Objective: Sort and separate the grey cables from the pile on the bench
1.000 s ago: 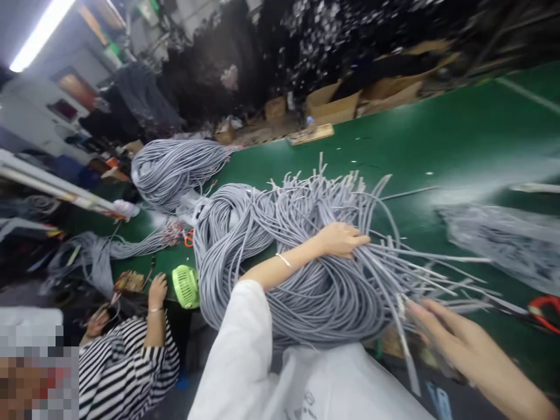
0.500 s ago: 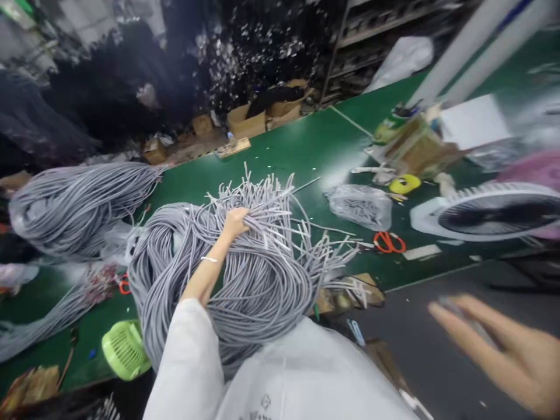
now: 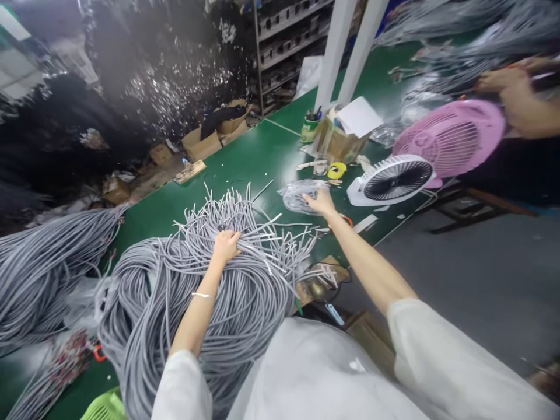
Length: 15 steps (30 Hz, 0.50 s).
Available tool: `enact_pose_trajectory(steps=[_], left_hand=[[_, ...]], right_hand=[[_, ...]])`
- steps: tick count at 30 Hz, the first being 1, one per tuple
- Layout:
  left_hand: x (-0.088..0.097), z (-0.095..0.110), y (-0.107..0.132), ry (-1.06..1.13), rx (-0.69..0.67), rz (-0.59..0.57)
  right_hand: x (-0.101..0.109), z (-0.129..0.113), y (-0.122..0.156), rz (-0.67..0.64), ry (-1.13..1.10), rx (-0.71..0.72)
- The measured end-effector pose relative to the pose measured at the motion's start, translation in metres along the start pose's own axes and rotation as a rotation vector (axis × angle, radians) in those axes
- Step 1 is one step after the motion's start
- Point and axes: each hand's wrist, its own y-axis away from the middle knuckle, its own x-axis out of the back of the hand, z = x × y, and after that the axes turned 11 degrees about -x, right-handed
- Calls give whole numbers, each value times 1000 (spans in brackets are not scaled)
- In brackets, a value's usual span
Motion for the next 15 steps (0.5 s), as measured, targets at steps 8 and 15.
enact_pose_trajectory(steps=[8, 15], left_hand=[[8, 6, -13, 25, 31, -111], [4, 14, -21, 31, -8, -148]], right_hand=[[-26, 22, 103, 93, 547, 850], [-53, 15, 112, -275, 1095, 658]])
